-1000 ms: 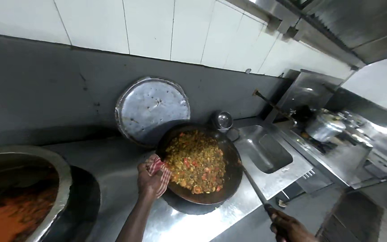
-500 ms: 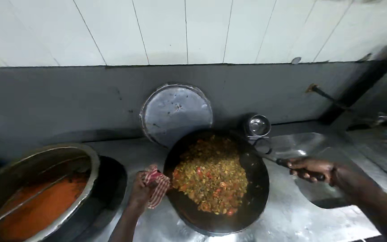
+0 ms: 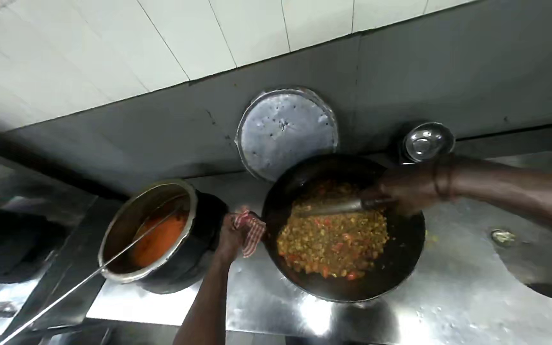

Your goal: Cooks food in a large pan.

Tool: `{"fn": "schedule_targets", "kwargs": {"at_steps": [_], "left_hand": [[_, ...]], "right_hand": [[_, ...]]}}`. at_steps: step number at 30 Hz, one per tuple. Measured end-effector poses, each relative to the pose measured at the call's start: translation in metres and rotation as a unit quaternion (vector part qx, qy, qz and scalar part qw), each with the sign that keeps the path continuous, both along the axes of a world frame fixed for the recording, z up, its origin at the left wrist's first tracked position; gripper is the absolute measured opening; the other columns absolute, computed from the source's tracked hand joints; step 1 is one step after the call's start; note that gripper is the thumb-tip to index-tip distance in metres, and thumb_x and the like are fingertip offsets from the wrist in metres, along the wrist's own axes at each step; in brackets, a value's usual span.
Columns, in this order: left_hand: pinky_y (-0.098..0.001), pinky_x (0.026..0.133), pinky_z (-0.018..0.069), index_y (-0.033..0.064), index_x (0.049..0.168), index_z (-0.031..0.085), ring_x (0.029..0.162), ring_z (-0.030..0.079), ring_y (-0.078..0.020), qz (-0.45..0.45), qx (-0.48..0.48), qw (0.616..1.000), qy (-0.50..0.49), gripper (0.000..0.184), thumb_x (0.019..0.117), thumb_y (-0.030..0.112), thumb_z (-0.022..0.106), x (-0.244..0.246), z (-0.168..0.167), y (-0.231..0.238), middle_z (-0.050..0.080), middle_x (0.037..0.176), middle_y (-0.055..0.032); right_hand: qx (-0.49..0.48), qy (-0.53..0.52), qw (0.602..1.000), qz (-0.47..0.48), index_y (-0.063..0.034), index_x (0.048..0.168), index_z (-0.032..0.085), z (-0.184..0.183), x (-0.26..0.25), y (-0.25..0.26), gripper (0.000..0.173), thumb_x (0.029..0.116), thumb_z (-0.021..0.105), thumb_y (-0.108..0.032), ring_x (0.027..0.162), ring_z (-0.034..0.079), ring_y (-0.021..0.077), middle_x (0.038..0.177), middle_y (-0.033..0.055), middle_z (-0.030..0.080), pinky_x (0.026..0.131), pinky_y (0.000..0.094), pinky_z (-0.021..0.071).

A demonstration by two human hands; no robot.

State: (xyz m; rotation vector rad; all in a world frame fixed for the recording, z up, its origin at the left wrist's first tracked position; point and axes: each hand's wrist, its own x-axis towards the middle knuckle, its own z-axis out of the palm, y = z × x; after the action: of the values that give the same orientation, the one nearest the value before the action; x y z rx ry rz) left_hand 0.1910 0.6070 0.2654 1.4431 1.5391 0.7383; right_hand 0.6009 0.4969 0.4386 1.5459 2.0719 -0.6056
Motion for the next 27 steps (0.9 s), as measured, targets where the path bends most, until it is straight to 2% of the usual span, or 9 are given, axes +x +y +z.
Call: {"fn": "schedule_targets", "kwargs": {"at_steps": [2,5,9,12,16,18,20,22,27], "left_hand": [[-0.0490,0.081,0.0561,0.0035,0.140,0.044,0.095,0.065,-0.0301,-0.001,0.000,1.000,0.009,0.051,0.0960,0.005,0.069,0.002,0.003,-0.005,0.063,0.117,-0.0222],[-0.0494,0.082,0.0552,0.0052,0.142,0.042,0.098,0.064,-0.0301,-0.005,-0.010,1.000,0.017,0.052,0.0970,0.006,0.067,0.005,0.009,-0.010,0.062,0.120,-0.0225],[-0.0510,0.084,0.0557,0.0070,0.145,0.040,0.100,0.065,-0.0303,-0.017,-0.019,1.000,0.017,0.056,0.0969,0.010,0.069,-0.001,0.005,-0.006,0.062,0.123,-0.0215],[-0.0525,0.084,0.0554,0.0060,0.144,0.041,0.101,0.064,-0.0323,-0.030,-0.008,0.999,0.022,0.057,0.0956,0.009,0.071,-0.004,-0.001,0.003,0.060,0.126,-0.0226],[-0.0509,0.085,0.0551,0.0050,0.143,0.042,0.101,0.064,-0.0312,-0.047,0.001,0.999,-0.008,0.059,0.0933,0.007,0.073,-0.012,-0.007,0.012,0.059,0.127,-0.0229],[-0.0544,0.083,0.0550,0.0036,0.140,0.044,0.101,0.064,-0.0345,-0.057,0.008,0.998,-0.019,0.059,0.0916,0.009,0.076,-0.018,-0.014,0.017,0.060,0.125,-0.0248],[-0.0571,0.089,0.0538,0.0041,0.142,0.042,0.108,0.063,-0.0367,-0.074,-0.004,0.997,-0.034,0.060,0.0925,0.011,0.075,-0.020,-0.012,0.014,0.059,0.129,-0.0249],[-0.0600,0.093,0.0521,0.0052,0.144,0.042,0.113,0.062,-0.0394,-0.085,-0.018,0.995,-0.043,0.063,0.0926,0.015,0.076,-0.022,-0.010,0.015,0.058,0.131,-0.0261],[-0.0596,0.096,0.0513,0.0023,0.140,0.045,0.115,0.062,-0.0384,-0.119,0.003,0.992,-0.050,0.064,0.0896,0.020,0.080,-0.029,-0.025,0.031,0.059,0.128,-0.0261]], "right_hand": [[-0.004,-0.058,0.998,0.025,-0.0214,0.142,0.057,0.017,-0.017,-0.051,0.059,0.0877,0.074,-0.006,0.091,0.068,0.0366,0.102,0.0155,0.068,0.077,0.0561,0.0551],[0.069,-0.113,0.990,0.042,-0.0276,0.133,0.063,0.018,0.007,-0.121,0.044,0.0926,0.068,-0.010,0.081,0.069,0.0301,0.094,0.0083,0.069,0.071,0.0496,0.0555],[0.248,-0.058,0.966,0.044,-0.0331,0.132,0.068,-0.013,0.084,-0.200,0.065,0.0724,0.083,-0.012,0.059,0.062,0.0283,0.092,0.0109,0.069,0.043,0.0480,0.0483],[0.152,-0.147,0.972,-0.099,-0.0503,0.154,0.040,0.036,0.054,-0.239,0.084,0.0880,0.074,-0.013,0.080,0.069,0.0283,0.104,0.0073,0.069,0.068,0.0519,0.0567],[0.143,-0.094,0.945,-0.278,-0.0260,0.147,0.058,0.051,0.024,-0.296,0.069,0.0862,0.076,0.000,0.101,0.069,0.0354,0.113,0.0203,0.070,0.091,0.0525,0.0548],[0.071,-0.138,0.915,-0.371,-0.0088,0.137,0.065,0.059,-0.040,-0.293,0.049,0.0903,0.073,0.000,0.107,0.068,0.0398,0.114,0.0249,0.070,0.098,0.0542,0.0508],[-0.024,-0.219,0.915,-0.337,-0.0232,0.142,0.062,0.052,-0.102,-0.274,0.047,0.0954,0.069,-0.022,0.105,0.068,0.0392,0.114,0.0176,0.071,0.089,0.0588,0.0532],[-0.015,-0.222,0.903,-0.367,-0.0212,0.127,0.068,0.001,-0.150,-0.239,0.033,0.0958,0.066,-0.031,0.098,0.069,0.0392,0.106,0.0156,0.071,0.079,0.0602,0.0546],[0.039,-0.136,0.876,-0.460,-0.0252,0.152,0.044,-0.106,-0.204,-0.165,0.059,0.0969,0.063,-0.020,0.100,0.069,0.0426,0.112,0.0208,0.070,0.081,0.0605,0.0558]]}}
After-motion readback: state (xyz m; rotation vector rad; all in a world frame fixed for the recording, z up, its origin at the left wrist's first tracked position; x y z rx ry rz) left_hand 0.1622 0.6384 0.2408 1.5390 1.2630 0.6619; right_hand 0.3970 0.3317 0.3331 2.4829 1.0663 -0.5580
